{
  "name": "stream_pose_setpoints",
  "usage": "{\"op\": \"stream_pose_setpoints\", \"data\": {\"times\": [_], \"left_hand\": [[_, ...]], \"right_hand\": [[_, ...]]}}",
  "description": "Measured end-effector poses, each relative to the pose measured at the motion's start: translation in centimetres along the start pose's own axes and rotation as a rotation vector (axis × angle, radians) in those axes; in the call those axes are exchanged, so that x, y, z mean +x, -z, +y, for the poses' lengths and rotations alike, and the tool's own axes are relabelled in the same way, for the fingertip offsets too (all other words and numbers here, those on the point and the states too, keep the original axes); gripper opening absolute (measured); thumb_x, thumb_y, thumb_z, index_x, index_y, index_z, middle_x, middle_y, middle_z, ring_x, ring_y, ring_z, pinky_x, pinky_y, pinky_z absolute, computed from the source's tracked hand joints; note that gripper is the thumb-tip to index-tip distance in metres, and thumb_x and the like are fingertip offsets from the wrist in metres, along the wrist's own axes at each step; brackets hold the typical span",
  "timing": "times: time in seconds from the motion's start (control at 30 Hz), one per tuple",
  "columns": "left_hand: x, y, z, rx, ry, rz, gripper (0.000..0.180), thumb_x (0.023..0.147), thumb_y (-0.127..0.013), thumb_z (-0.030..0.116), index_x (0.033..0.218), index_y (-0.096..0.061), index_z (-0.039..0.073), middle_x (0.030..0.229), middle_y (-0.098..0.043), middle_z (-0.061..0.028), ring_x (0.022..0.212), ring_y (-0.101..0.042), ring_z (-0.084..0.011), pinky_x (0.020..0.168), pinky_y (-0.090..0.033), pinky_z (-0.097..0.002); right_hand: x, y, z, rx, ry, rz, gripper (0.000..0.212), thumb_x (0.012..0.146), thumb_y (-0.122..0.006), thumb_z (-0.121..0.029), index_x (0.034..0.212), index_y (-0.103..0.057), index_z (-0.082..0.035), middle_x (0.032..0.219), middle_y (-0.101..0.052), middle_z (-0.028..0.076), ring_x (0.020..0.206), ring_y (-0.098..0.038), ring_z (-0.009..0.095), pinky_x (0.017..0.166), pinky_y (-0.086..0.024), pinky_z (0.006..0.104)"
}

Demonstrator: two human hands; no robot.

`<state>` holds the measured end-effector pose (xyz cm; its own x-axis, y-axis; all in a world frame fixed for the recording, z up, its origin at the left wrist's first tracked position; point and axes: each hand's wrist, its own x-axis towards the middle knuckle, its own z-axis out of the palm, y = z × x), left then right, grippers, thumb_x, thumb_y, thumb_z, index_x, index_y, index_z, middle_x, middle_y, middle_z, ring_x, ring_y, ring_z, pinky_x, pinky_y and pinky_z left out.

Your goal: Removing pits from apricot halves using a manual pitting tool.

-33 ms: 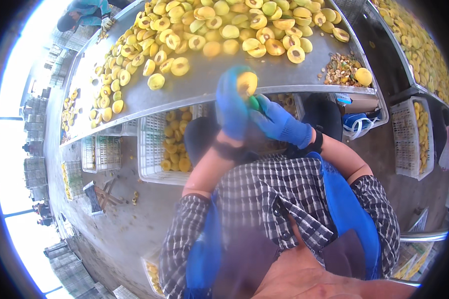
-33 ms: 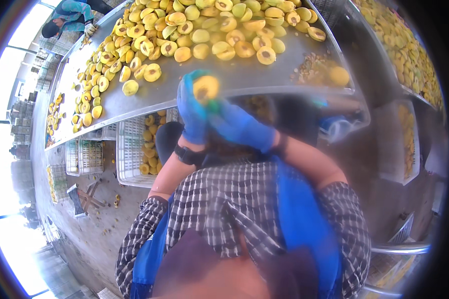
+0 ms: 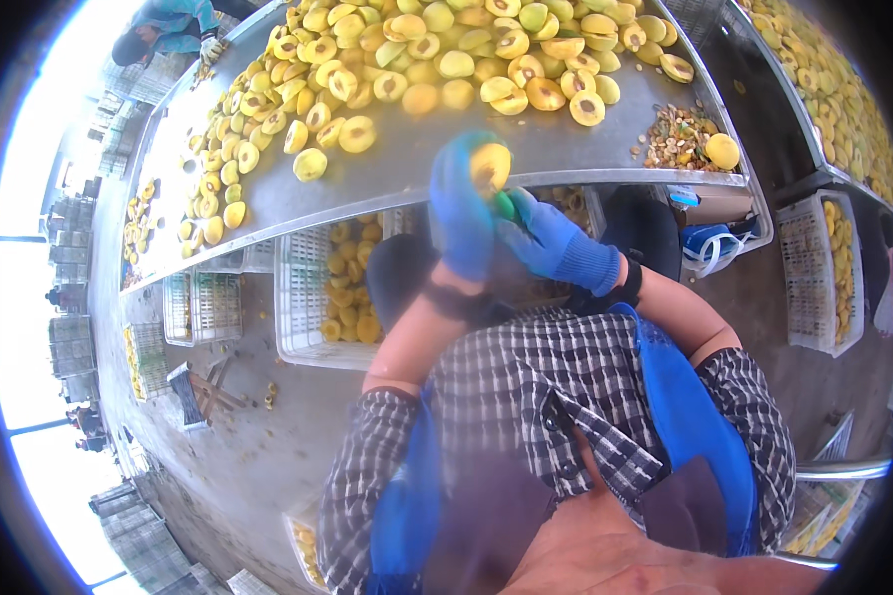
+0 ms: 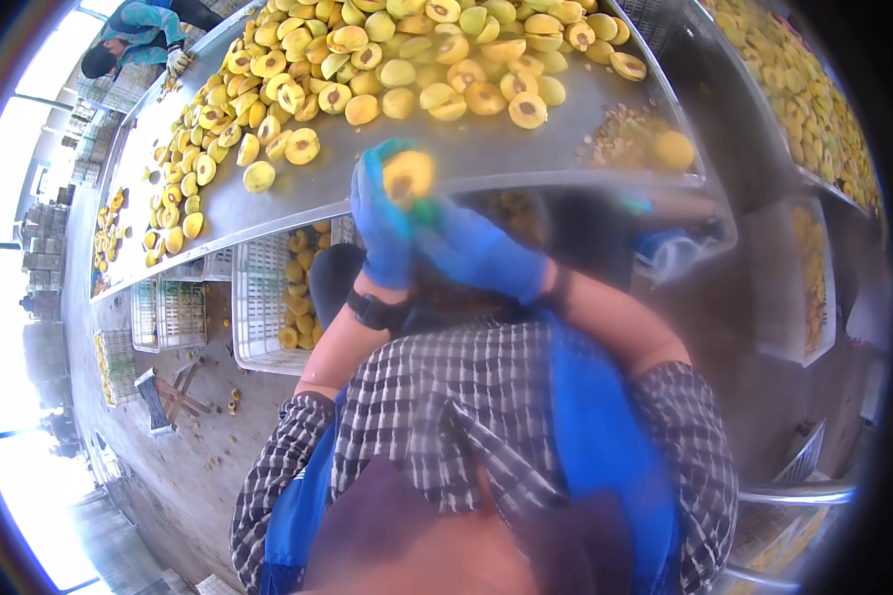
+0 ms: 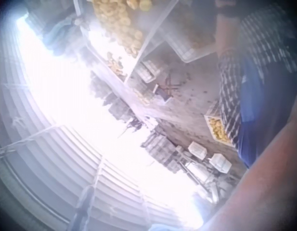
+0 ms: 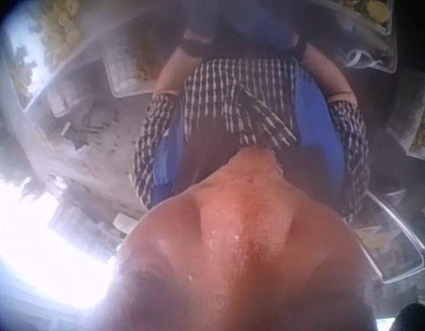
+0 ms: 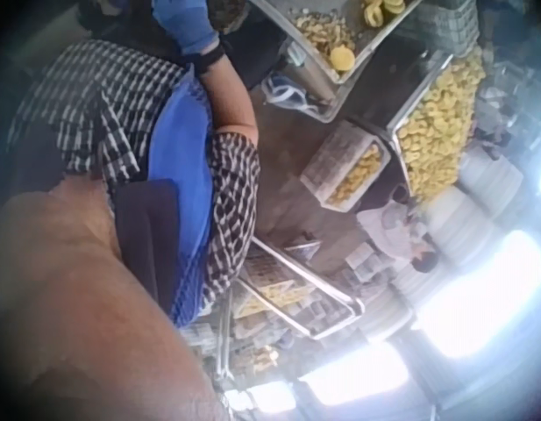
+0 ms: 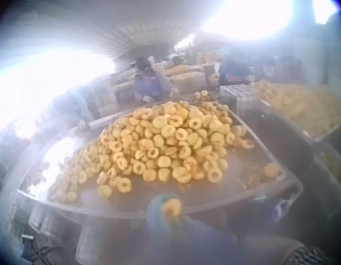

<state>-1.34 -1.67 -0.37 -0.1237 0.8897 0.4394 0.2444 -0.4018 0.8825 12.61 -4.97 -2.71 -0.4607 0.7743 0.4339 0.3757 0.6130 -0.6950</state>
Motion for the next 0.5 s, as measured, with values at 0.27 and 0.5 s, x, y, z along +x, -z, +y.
{"op": "stream_pose_setpoints", "data": {"times": [0.27,0.5], "left_hand": [[1.1,0.9,-0.5,0.108,-0.242,-0.381,0.028,0.086,-0.054,0.006,0.113,-0.057,-0.001,0.097,-0.063,-0.0147,0.088,-0.063,-0.0247,0.08,-0.051,-0.0318],[-0.7,-1.2,0.5,-0.387,0.007,-0.235,0.046,0.09,-0.061,0.02,0.126,-0.045,-0.004,0.115,-0.056,-0.0164,0.106,-0.059,-0.0252,0.088,-0.053,-0.0371]], "right_hand": [[-1.5,0.0,3.6,0.12,0.032,-0.114,0.029,0.096,-0.055,-0.021,0.118,-0.051,-0.003,0.085,-0.064,0.012,0.075,-0.064,0.03,0.068,-0.05,0.0394],[-2.2,0.9,2.4,1.24,-0.565,-0.238,0.028,0.1,-0.053,-0.029,0.122,-0.051,-0.012,0.058,-0.047,-0.003,0.036,-0.037,0.008,0.032,-0.029,0.0217]]}}
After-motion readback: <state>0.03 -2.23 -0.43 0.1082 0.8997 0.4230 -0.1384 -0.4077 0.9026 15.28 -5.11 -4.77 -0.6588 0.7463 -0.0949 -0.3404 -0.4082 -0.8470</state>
